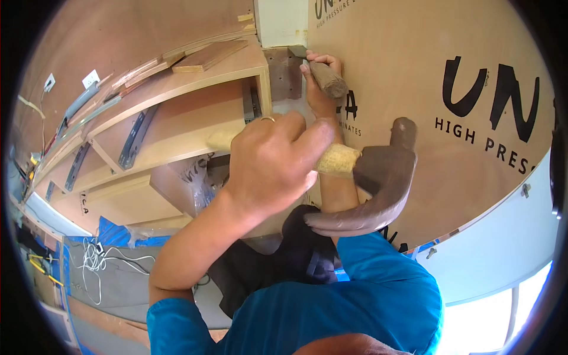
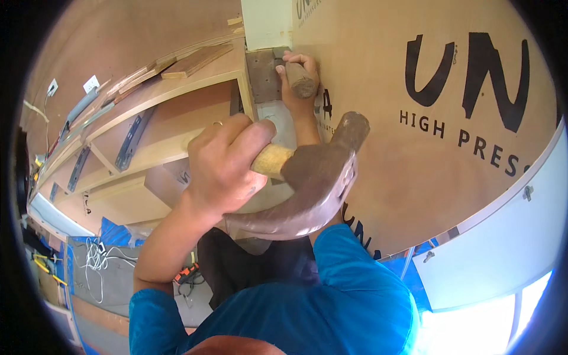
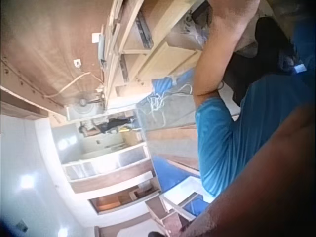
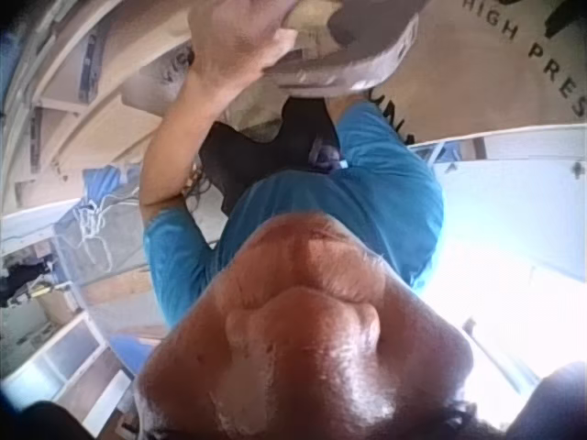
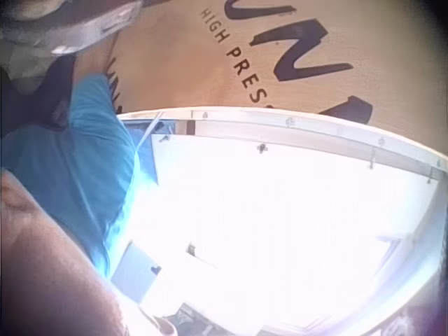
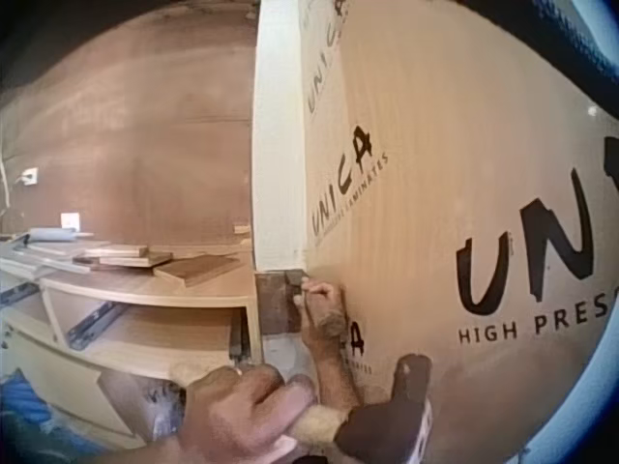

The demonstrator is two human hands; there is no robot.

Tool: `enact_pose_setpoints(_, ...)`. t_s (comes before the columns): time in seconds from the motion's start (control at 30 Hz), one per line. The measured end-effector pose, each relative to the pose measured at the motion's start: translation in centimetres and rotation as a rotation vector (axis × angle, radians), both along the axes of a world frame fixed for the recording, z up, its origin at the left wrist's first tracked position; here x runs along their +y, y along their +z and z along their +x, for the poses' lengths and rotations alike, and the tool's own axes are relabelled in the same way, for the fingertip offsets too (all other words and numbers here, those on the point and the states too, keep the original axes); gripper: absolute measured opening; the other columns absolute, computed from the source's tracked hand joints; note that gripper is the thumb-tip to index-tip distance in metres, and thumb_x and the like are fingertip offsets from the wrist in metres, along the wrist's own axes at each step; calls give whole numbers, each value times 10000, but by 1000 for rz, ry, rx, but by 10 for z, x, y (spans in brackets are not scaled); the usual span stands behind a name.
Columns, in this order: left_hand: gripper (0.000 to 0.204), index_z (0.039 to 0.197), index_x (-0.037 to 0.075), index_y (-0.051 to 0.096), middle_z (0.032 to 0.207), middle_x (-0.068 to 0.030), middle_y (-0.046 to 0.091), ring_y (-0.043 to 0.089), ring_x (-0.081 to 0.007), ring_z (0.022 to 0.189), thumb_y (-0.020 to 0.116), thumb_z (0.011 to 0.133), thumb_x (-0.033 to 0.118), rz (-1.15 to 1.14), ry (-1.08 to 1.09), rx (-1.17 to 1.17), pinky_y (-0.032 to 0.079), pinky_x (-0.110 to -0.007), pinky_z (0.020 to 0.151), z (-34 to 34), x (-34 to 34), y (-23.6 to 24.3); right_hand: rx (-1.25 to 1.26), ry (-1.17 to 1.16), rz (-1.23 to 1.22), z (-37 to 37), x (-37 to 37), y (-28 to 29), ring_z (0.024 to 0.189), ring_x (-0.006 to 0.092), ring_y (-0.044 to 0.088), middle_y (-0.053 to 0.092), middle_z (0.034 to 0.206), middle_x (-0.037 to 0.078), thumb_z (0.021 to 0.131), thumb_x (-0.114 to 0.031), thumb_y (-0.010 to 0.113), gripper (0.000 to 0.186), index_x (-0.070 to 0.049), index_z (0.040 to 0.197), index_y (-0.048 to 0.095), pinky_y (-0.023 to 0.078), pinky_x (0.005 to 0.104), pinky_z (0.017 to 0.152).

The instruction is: The person uses a hammer to strike a chisel while working on a wooden cabinet, removing small pieces of wood from the joint area.

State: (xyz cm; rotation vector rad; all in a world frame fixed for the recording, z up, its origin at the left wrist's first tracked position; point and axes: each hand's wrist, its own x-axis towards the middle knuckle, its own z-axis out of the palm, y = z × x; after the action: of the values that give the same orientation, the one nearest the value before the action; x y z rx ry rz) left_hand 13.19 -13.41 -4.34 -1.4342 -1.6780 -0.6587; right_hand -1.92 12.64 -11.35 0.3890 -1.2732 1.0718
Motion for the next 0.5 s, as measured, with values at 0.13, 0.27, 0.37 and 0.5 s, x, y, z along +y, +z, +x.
enact_pose_setpoints(0.13, 324, 1079, 132, 724, 877, -177, 690, 688, -431, 805, 775, 761, 170, -154, 246, -270, 541, -531, 690, -70, 24, -15, 21, -6, -7, 8, 4, -8, 1190, 288, 698, 698, 1118, 115, 870, 85, 775, 303, -39, 1070, 584, 531, 411, 1054)
enact_pose_setpoints(0.27, 323, 1062, 115, 676, 868, -161, 677, 694, -425, 837, 756, 749, 128, -50, -71, -158, 537, -545, 687, -10, 4, -6, -8, 20, -10, 2, 3, 5, 1183, 288, 696, 697, 1116, 114, 864, 95, 771, 313, -40, 1076, 584, 530, 411, 1052)
enact_pose_setpoints(0.37, 339, 1075, 135, 671, 880, -149, 671, 695, -422, 820, 744, 744, 131, -121, 141, -117, 540, -533, 678, -42, 18, -14, -8, 32, -13, 8, -5, -6, 1182, 288, 694, 698, 1119, 114, 862, 98, 767, 317, -40, 1083, 586, 529, 411, 1052)
enact_pose_setpoints(0.5, 378, 1098, 142, 670, 891, -141, 669, 707, -417, 839, 746, 729, 125, -137, 126, -200, 536, -535, 672, -19, 13, -3, -2, 0, -14, 3, 5, 3, 1184, 286, 691, 696, 1122, 113, 880, 92, 753, 298, -40, 1087, 582, 523, 412, 1062)
